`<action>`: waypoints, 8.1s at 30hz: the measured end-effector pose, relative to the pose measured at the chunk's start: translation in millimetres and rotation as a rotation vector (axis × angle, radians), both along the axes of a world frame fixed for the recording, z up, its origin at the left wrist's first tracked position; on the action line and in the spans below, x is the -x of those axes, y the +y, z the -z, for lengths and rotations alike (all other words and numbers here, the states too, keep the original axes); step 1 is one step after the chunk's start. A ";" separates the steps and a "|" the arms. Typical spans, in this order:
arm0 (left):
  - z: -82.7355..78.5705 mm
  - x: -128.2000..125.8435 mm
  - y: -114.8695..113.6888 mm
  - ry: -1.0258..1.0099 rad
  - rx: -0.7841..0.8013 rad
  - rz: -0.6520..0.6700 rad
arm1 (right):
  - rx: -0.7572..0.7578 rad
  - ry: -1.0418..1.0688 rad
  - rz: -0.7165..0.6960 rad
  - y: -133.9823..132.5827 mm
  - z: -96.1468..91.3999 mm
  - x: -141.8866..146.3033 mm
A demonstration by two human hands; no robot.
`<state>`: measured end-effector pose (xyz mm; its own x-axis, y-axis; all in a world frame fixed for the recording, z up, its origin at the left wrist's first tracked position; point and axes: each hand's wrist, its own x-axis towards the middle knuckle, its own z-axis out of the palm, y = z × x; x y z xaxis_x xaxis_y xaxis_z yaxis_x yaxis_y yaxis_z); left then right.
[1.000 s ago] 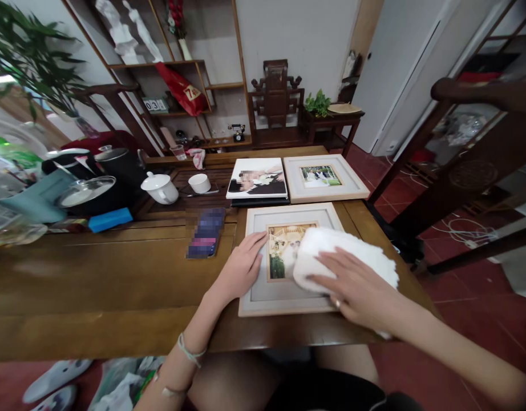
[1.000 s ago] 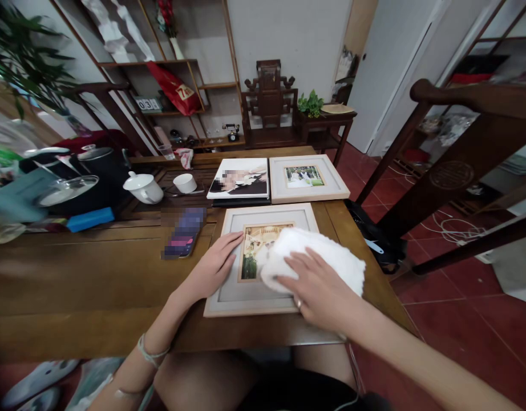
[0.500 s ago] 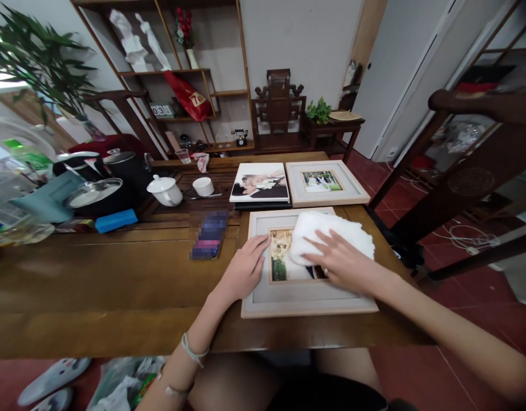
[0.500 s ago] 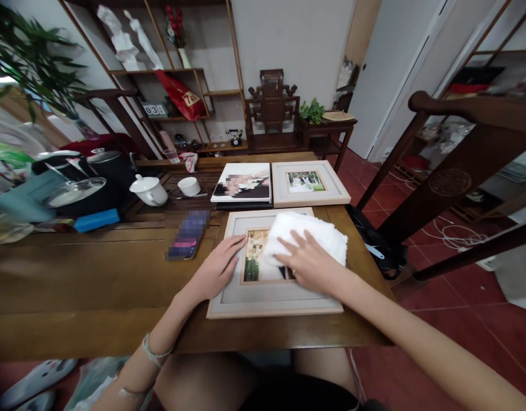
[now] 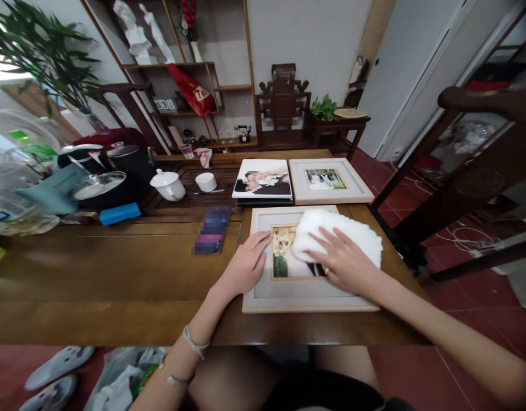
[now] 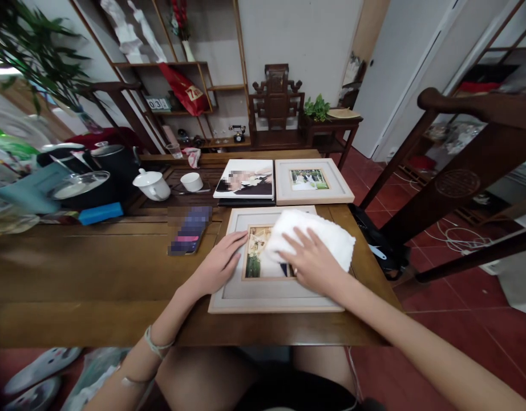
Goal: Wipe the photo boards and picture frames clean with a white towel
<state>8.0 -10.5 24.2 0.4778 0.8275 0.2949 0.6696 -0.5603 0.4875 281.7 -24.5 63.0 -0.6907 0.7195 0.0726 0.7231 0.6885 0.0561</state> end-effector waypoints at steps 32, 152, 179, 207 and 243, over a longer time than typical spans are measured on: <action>1.3 -0.7 0.2 0.005 -0.011 -0.005 | -0.131 -0.062 -0.018 61.4 -6.3 14.7; 2.5 -1.5 -0.7 0.033 -0.024 0.002 | 0.143 0.021 0.050 60.0 -33.0 -0.6; 1.2 -0.5 -2.5 0.072 -0.012 0.001 | 0.053 0.003 0.046 65.1 -28.2 -10.2; 2.2 2.2 -1.8 0.040 -0.023 0.014 | -0.241 -0.145 -0.009 73.1 -10.1 -15.8; -1.1 0.7 -1.4 0.060 0.001 0.021 | 0.260 -0.003 -0.336 -55.8 -26.1 21.6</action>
<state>7.3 -11.9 25.3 0.5118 0.8174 0.2644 0.6858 -0.5741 0.4474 260.2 -80.3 89.1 -0.8901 0.4480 -0.0837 0.4557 0.8776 -0.1490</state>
